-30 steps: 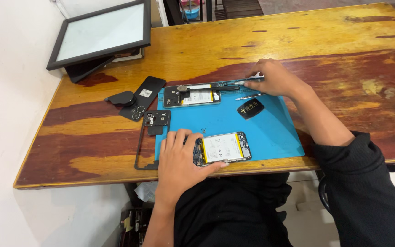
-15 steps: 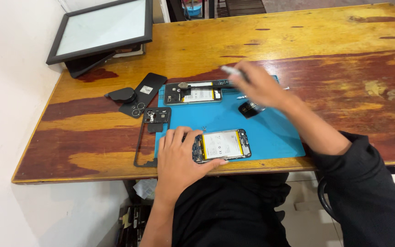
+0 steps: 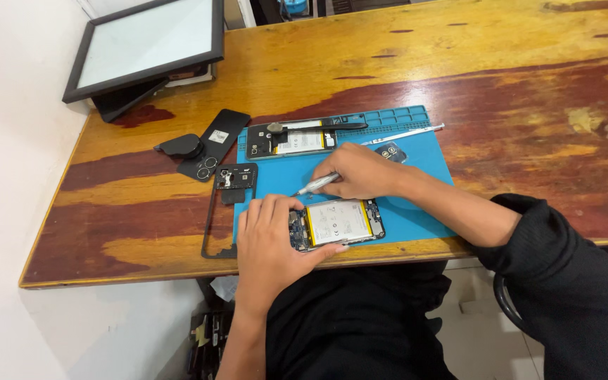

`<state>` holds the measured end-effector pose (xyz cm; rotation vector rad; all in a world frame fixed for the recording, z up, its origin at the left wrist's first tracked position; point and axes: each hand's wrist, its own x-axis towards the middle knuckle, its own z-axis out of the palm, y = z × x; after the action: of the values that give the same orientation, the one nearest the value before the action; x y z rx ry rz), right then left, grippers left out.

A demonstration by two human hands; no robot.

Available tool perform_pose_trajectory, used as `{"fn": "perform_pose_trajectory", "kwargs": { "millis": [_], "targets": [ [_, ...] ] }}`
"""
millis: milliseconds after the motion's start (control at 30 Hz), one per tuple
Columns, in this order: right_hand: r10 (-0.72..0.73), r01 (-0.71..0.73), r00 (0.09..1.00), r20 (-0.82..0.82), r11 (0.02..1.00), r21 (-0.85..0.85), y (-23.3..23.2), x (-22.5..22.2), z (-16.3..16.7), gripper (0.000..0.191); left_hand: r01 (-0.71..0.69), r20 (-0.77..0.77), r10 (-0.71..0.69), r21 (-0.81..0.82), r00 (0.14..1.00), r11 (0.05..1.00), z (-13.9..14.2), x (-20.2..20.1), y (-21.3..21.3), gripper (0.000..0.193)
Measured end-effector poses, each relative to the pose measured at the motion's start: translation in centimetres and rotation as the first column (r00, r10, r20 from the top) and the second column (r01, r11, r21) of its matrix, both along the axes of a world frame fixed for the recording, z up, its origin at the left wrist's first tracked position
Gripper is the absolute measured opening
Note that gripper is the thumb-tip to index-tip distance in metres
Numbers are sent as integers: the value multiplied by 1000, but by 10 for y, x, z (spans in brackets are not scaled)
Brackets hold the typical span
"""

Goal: The person disassembles a smartphone on a blue repair mat. They pry off the back cover, use a screwdriver to remove screws, lift out the battery, and handle internal components and small parts while working through the phone's interior.

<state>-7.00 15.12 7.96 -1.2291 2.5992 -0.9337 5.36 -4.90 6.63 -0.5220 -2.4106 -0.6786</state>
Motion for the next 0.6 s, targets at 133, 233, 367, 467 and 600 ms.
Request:
{"fn": "perform_pose_trajectory", "kwargs": {
  "millis": [133, 233, 367, 467, 600],
  "targets": [
    [-1, 1, 1000, -17, 999, 34, 3, 1, -2, 21, 1, -8, -1, -19, 1000, 1000, -3, -1, 4, 71],
    [2, 5, 998, -64, 995, 103, 4, 1, -5, 25, 1, -26, -2, -19, 1000, 1000, -5, -1, 8, 68],
    [2, 10, 996, -94, 991, 133, 8, 0, -9, 24, -8, -18, 7, -28, 1000, 1000, -6, -2, 14, 68],
    [-14, 27, 994, -107, 991, 128, 15, -3, -9, 23, -13, -19, 13, -31, 1000, 999, -7, -2, 17, 68],
    [-54, 86, 977, -208, 985, 149, 25, -8, -9, 25, -17, 15, 18, -32, 1000, 999, -11, 0, 16, 68]
  ]
}}
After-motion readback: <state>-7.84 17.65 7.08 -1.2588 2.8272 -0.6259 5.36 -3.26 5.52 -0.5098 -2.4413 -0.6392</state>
